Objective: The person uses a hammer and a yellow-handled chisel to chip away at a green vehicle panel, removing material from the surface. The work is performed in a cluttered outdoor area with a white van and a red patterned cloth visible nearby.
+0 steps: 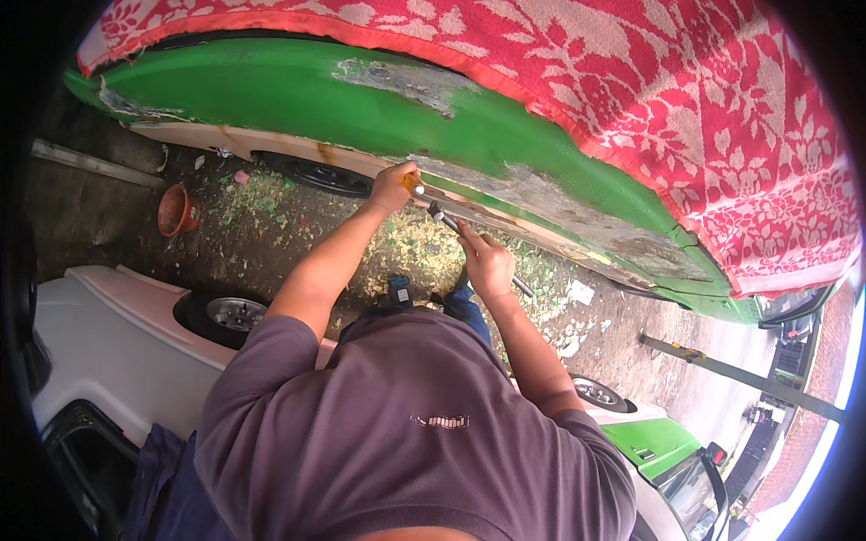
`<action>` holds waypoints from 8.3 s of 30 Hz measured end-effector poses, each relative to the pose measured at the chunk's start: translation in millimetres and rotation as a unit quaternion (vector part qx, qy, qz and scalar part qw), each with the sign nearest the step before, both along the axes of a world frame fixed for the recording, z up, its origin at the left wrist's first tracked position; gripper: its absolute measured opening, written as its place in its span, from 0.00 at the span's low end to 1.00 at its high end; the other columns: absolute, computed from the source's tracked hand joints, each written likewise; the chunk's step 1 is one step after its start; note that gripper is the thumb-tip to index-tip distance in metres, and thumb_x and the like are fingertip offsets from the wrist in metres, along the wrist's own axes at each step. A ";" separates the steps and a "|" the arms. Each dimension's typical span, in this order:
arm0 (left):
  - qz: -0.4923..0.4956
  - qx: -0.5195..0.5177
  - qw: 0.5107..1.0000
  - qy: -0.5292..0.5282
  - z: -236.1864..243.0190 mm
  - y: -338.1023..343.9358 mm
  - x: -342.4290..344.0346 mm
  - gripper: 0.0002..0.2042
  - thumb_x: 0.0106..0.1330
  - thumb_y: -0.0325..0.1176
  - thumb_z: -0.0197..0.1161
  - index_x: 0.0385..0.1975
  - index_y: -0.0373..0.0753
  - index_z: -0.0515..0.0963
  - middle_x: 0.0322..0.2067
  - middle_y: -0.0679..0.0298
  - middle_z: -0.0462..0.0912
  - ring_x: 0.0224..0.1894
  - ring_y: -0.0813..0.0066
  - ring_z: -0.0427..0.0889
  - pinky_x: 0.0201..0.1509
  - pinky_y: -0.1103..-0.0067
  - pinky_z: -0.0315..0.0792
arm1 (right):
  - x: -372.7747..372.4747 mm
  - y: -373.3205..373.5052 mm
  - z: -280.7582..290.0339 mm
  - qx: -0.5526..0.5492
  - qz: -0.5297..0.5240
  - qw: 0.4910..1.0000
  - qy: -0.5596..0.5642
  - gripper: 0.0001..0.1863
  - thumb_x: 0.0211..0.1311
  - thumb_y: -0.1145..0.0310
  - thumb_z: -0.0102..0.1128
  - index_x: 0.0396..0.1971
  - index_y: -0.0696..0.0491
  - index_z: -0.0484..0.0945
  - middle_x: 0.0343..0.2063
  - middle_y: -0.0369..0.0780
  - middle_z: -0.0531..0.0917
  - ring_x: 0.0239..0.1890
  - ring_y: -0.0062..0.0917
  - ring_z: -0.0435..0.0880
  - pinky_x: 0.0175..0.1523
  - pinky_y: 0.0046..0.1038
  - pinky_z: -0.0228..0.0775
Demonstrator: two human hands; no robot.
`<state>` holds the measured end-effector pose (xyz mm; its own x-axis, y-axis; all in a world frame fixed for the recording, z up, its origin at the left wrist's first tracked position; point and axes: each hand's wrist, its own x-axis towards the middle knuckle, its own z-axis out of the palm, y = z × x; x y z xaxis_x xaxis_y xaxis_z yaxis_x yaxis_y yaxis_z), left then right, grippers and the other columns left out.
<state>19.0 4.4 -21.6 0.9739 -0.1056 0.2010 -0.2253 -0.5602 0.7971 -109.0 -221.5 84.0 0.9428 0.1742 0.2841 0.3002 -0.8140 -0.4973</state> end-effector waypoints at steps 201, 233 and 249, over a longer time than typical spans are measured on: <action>-0.287 0.324 0.888 0.156 78.6 24.1 36.9 0.06 0.58 0.36 0.62 0.32 0.48 0.85 0.31 0.54 0.85 0.35 0.53 0.84 0.42 0.63 0.77 | -38.3 43.4 -73.0 0.427 -0.186 0.862 0.199 0.26 0.75 0.51 0.45 0.20 0.56 0.69 0.14 0.31 0.66 0.18 0.16 0.61 0.23 0.29 0.54; -0.403 0.207 0.888 -0.076 20.1 14.7 27.6 0.08 0.55 0.42 0.64 0.22 0.46 0.76 0.25 0.65 0.81 0.29 0.61 0.83 0.31 0.67 0.75 | -66.5 -0.1 -37.2 0.553 -0.256 0.740 0.285 0.23 0.75 0.48 0.43 0.22 0.48 0.66 0.14 0.26 0.61 0.13 0.09 0.57 0.17 0.18 0.44; -0.395 0.203 0.889 -0.113 0.6 17.9 28.9 0.08 0.57 0.41 0.62 0.23 0.46 0.75 0.23 0.66 0.79 0.28 0.62 0.83 0.30 0.67 0.75 | -61.2 4.6 -33.1 0.505 -0.248 0.773 0.294 0.26 0.75 0.44 0.41 0.20 0.48 0.64 0.12 0.26 0.59 0.11 0.11 0.55 0.16 0.19 0.42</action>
<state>47.9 22.3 -21.0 0.5035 -0.8467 0.1718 -0.8046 -0.3870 0.4505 -170.2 -216.9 50.8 0.8399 -0.2815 -0.4640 -0.4440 0.1354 -0.8857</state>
